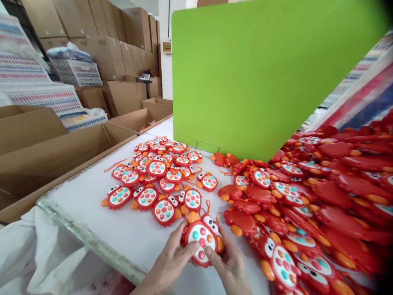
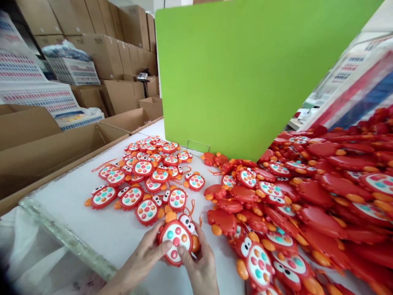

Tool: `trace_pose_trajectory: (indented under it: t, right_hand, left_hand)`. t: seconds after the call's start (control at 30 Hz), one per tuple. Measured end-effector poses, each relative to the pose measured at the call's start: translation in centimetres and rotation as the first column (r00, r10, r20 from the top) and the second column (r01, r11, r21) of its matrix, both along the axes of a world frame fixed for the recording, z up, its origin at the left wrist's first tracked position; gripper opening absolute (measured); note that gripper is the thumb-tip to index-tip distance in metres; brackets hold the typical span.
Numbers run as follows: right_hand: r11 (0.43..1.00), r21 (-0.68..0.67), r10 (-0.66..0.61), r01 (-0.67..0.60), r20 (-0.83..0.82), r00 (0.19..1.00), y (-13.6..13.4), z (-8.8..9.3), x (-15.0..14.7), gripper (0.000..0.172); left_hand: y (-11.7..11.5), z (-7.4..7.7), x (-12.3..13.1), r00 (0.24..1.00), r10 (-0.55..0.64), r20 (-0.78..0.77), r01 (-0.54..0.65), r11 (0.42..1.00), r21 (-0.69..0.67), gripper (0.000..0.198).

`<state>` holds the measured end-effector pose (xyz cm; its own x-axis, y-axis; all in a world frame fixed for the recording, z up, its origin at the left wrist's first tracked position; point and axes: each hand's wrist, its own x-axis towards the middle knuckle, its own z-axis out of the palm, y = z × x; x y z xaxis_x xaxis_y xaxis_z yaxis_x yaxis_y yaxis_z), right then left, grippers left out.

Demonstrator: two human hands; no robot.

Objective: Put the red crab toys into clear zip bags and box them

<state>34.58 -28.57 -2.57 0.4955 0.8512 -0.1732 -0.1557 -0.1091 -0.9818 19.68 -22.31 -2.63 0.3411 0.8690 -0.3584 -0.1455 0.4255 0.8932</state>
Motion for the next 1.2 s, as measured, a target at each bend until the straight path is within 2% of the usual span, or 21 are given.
trace_pose_trajectory:
  t: [0.07, 0.13, 0.2, 0.27, 0.33, 0.43, 0.5, 0.53, 0.6, 0.63, 0.7, 0.77, 0.87, 0.93, 1.03, 1.13, 1.2]
  right_hand:
    - [0.999, 0.003, 0.04, -0.04, 0.073, 0.997, 0.1, -0.4, 0.2, 0.066]
    - [0.999, -0.001, 0.053, -0.055, 0.225, 0.973, 0.3, -0.7, 0.8, 0.061]
    - [1.0, 0.007, -0.006, 0.004, 0.46, 0.888, 0.6, -0.8, 2.1, 0.053]
    - [0.996, 0.042, -0.088, 0.081, 0.687, 0.721, 1.3, -0.5, 4.0, 0.043]
    - [0.993, 0.048, -0.099, 0.11, 0.848, 0.52, 2.5, 0.1, 6.4, 0.037]
    - [0.984, -0.132, 0.106, 0.12, 0.973, 0.203, 5.1, 1.6, 9.4, 0.04]
    - [0.959, -0.249, 0.239, 0.139, 0.967, 0.085, 6.9, 2.4, 10.7, 0.05]
    - [0.948, -0.287, 0.28, 0.138, 0.958, 0.066, 7.8, 2.6, 11.1, 0.057]
    - [0.936, -0.334, 0.326, 0.115, 0.942, 0.084, 9.5, 2.8, 11.5, 0.064]
    - [0.93, -0.355, 0.345, 0.1, 0.933, 0.1, 10.2, 2.8, 11.6, 0.061]
    - [0.925, -0.372, 0.358, 0.073, 0.92, 0.156, 11.4, 2.8, 11.9, 0.045]
    - [0.935, -0.348, 0.321, 0.071, 0.914, 0.247, 12.3, 3.3, 12.4, 0.028]
    - [0.962, -0.254, 0.186, 0.103, 0.882, 0.434, 12.7, 5.0, 13.1, 0.021]
    - [0.976, -0.2, 0.112, 0.09, 0.807, 0.58, 12.0, 6.3, 12.9, 0.028]
    - [0.986, -0.166, 0.114, -0.013, 0.617, 0.779, 9.7, 7.6, 10.9, 0.043]
    - [0.978, -0.16, 0.189, -0.132, 0.418, 0.889, 7.0, 7.7, 7.8, 0.044]
    - [0.967, -0.12, 0.249, -0.224, 0.278, 0.928, 5.7, 7.3, 6.1, 0.039]
  left_hand:
    - [0.7, 0.0, -0.1, 0.999, 0.044, 0.006, -0.044, 0.999, -0.008, 0.055]
    - [2.0, 0.4, -0.1, 0.993, 0.099, 0.064, -0.096, 0.995, -0.041, 0.053]
    - [3.9, 1.1, -0.1, 0.969, 0.182, 0.164, -0.174, 0.983, -0.062, 0.047]
    - [5.9, 1.7, -0.4, 0.916, 0.297, 0.269, -0.277, 0.954, -0.11, 0.031]
    - [7.5, 2.1, -0.7, 0.862, 0.381, 0.334, -0.324, 0.921, -0.215, 0.015]
    - [8.6, 2.0, -1.1, 0.846, 0.412, 0.34, -0.292, 0.89, -0.35, 0.015]
    - [8.6, 1.6, -1.3, 0.853, 0.394, 0.342, -0.257, 0.888, -0.382, 0.019]
    - [8.6, 1.5, -1.4, 0.855, 0.384, 0.347, -0.24, 0.888, -0.392, 0.019]
    - [8.5, 1.1, -1.6, 0.86, 0.354, 0.369, -0.192, 0.892, -0.409, 0.017]
    - [8.4, 1.0, -1.7, 0.864, 0.342, 0.368, -0.176, 0.892, -0.417, 0.015]
    - [8.2, 0.8, -1.9, 0.887, 0.298, 0.354, -0.132, 0.896, -0.423, 0.012]
    - [7.7, 0.6, -1.9, 0.914, 0.215, 0.343, -0.066, 0.915, -0.398, 0.012]
    - [6.5, 0.6, -1.5, 0.936, 0.09, 0.339, 0.012, 0.957, -0.289, 0.02]
    - [5.6, 0.7, -0.8, 0.946, 0.033, 0.324, 0.041, 0.975, -0.219, 0.028]
    - [4.8, 1.0, 0.6, 0.953, -0.055, 0.297, 0.102, 0.984, -0.144, 0.034]
    - [4.5, 1.6, 1.8, 0.96, -0.117, 0.255, 0.138, 0.988, -0.064, 0.039]
    - [4.3, 2.1, 2.2, 0.969, -0.134, 0.205, 0.139, 0.99, -0.01, 0.045]
